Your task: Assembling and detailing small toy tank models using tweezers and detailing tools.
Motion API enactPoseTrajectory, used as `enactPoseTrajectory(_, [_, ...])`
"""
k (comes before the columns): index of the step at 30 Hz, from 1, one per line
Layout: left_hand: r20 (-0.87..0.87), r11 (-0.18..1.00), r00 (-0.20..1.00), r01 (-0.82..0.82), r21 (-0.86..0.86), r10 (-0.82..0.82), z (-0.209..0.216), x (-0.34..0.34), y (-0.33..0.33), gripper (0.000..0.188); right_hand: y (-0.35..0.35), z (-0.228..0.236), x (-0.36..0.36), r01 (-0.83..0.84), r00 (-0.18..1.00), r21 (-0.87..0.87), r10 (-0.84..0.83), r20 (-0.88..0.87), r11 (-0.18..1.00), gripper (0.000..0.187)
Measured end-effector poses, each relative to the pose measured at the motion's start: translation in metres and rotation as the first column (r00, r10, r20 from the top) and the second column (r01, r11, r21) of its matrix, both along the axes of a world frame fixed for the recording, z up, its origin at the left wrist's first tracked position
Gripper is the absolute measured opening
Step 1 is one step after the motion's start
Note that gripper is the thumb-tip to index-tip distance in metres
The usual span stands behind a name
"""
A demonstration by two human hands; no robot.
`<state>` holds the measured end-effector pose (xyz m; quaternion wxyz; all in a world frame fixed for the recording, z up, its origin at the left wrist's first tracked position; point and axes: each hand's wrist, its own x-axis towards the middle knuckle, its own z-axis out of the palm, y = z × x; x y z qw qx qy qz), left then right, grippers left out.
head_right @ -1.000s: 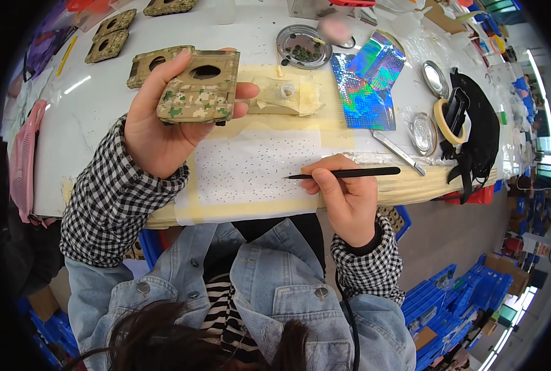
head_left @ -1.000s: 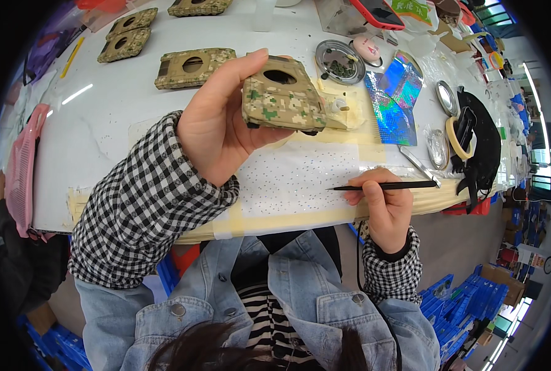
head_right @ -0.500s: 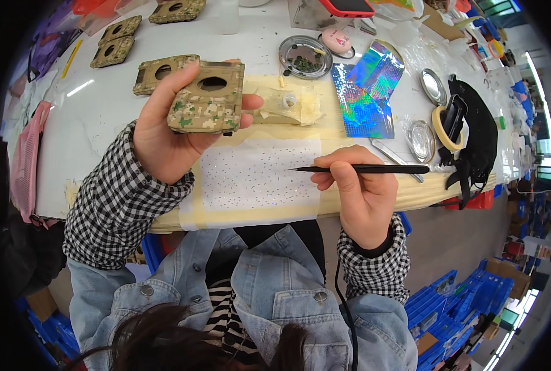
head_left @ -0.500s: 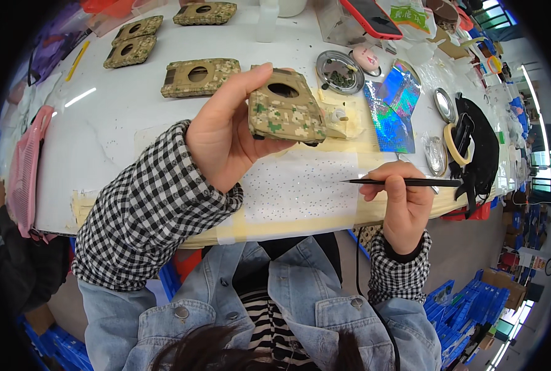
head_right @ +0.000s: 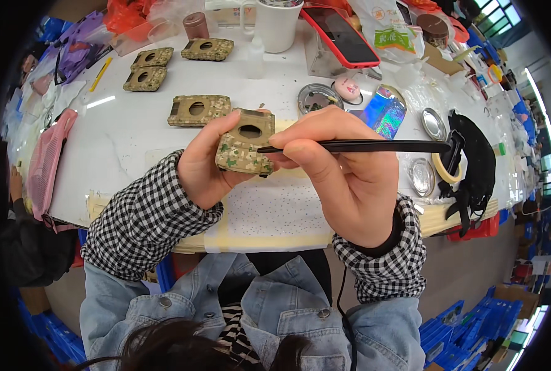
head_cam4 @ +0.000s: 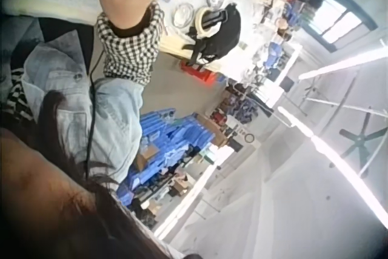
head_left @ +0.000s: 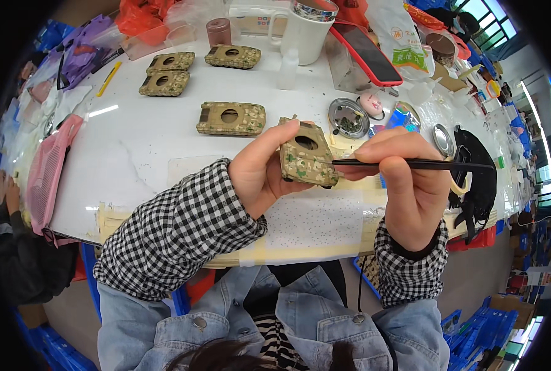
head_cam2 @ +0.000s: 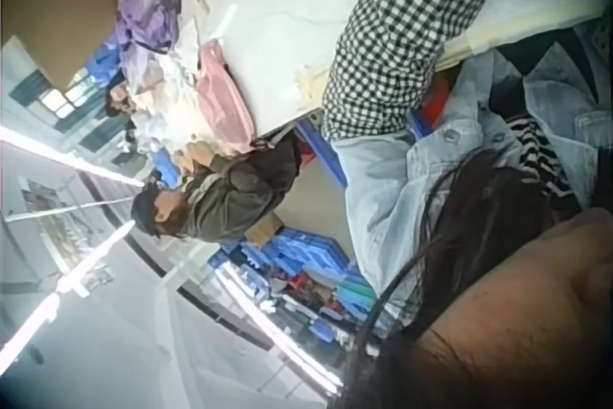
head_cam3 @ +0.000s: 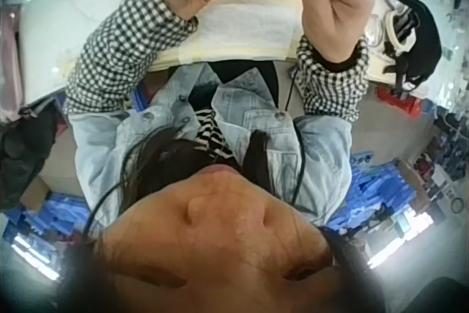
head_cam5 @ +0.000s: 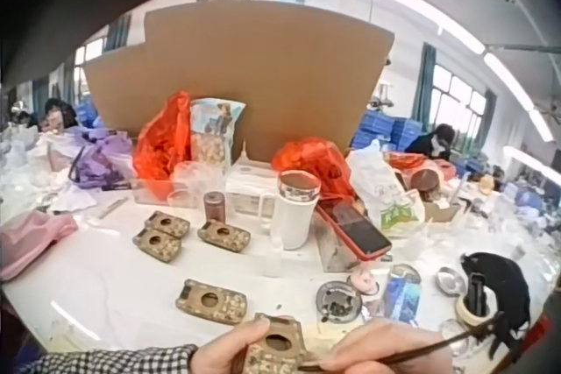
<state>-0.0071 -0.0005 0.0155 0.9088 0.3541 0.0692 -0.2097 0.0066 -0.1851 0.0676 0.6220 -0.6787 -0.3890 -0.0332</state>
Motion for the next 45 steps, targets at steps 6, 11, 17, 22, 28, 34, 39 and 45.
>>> enactPoseTrajectory(6, [0.007,0.999,1.0,0.026,-0.032,-0.026,-0.0016,0.0004,-0.0025,0.043,-0.0005,-0.0036,0.0078,-0.001,0.993,-0.037,0.006,0.121,0.999,0.015])
enactPoseTrajectory(11, [0.005,0.999,1.0,0.022,-0.028,-0.021,-0.0028,-0.0003,-0.0015,0.043,0.0019,-0.0066,0.0058,0.009,0.999,-0.017,-0.009,0.033,1.0,0.015])
enactPoseTrajectory(17, [0.006,0.999,1.0,0.025,-0.025,-0.025,-0.0002,-0.0012,-0.0022,0.043,0.0011,-0.0076,0.0056,0.031,0.999,-0.04,-0.03,0.031,0.999,0.015])
enactPoseTrajectory(22, [0.0,1.0,1.0,0.025,-0.018,-0.025,-0.0028,-0.0007,-0.0011,0.043,0.0014,-0.0085,0.0071,0.028,0.997,-0.06,-0.024,0.07,0.998,0.014])
enactPoseTrajectory(28, [-0.008,1.0,1.0,0.021,-0.017,-0.021,-0.0027,-0.0004,-0.0015,0.042,0.0021,-0.0081,0.0058,0.019,0.999,-0.046,-0.017,0.038,0.999,0.014])
enactPoseTrajectory(34, [-0.012,1.0,1.0,0.011,-0.016,-0.011,-0.002,-0.0006,-0.0018,0.042,0.0023,-0.0083,0.0054,0.028,0.999,-0.055,-0.026,0.034,0.998,0.014])
enactPoseTrajectory(39, [-0.006,1.0,1.0,0.013,-0.009,-0.013,-0.0021,-0.0005,-0.0014,0.041,0.0018,-0.0084,0.0053,0.022,0.999,-0.053,-0.02,0.024,0.998,0.014])
enactPoseTrajectory(45, [0.002,1.0,1.0,0.028,-0.011,-0.028,-0.0036,0.0001,-0.0013,0.042,0.0018,-0.0089,0.0044,-0.001,1.0,-0.021,0.001,-0.01,1.0,0.015])
